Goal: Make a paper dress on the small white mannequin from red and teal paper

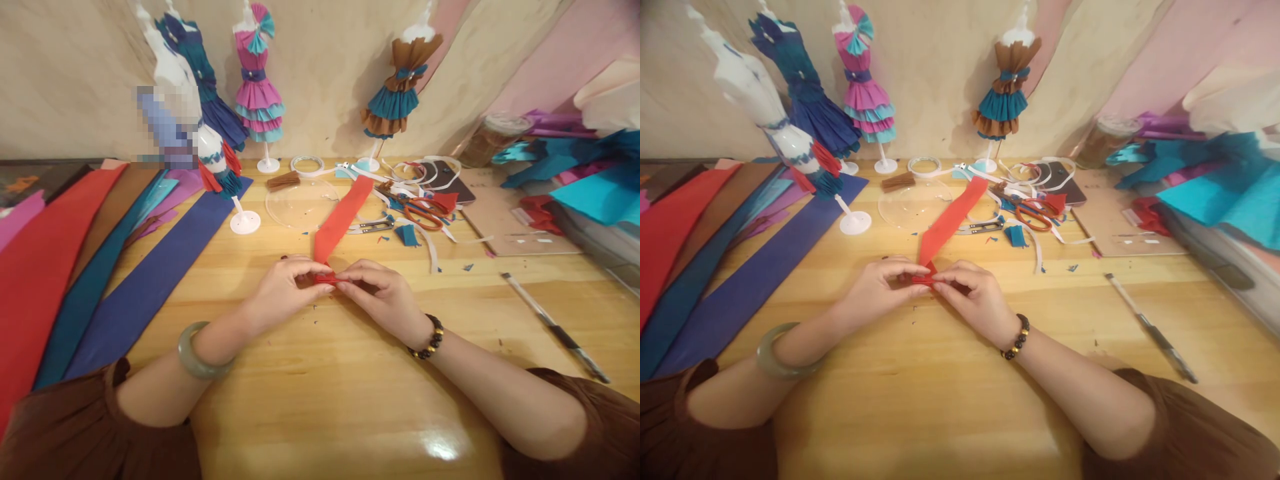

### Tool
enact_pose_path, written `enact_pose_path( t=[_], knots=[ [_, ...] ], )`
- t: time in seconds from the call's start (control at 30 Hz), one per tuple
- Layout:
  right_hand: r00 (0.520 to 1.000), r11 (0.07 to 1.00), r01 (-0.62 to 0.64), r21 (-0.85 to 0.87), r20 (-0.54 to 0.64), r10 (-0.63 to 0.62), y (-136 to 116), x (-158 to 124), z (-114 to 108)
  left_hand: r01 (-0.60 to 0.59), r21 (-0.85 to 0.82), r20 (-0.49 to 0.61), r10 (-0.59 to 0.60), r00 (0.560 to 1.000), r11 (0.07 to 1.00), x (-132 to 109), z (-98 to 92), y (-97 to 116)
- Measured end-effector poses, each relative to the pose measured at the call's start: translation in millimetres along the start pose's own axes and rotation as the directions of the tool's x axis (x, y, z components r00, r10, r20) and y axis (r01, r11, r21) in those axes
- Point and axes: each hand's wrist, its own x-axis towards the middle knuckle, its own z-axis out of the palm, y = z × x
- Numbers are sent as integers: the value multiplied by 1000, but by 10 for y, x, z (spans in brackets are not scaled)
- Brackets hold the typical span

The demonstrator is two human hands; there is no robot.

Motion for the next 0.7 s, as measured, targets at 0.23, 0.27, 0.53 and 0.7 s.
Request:
enact_pose_path(
  t=[0.23, 0.27, 0.53, 0.7],
  knots=[
    [1000, 1000, 27, 8, 8, -27, -22, 8, 2, -12, 19, 42, 11, 999, 1000, -1, -15, 2],
    [999, 999, 31, 11, 8, -31, -21, 8, 4, -11, 18, 45, 10, 999, 1000, -4, -16, 5],
    [999, 999, 38, 7, 30, -38, -30, 15, -11, 53, -36, 81, -50, 995, 998, -10, -6, 28],
    [1000, 1000, 3, -14, 21, -2, -38, 9, -15, 68, -88, 79, -61, 995, 994, -3, -14, 36]
  ],
)
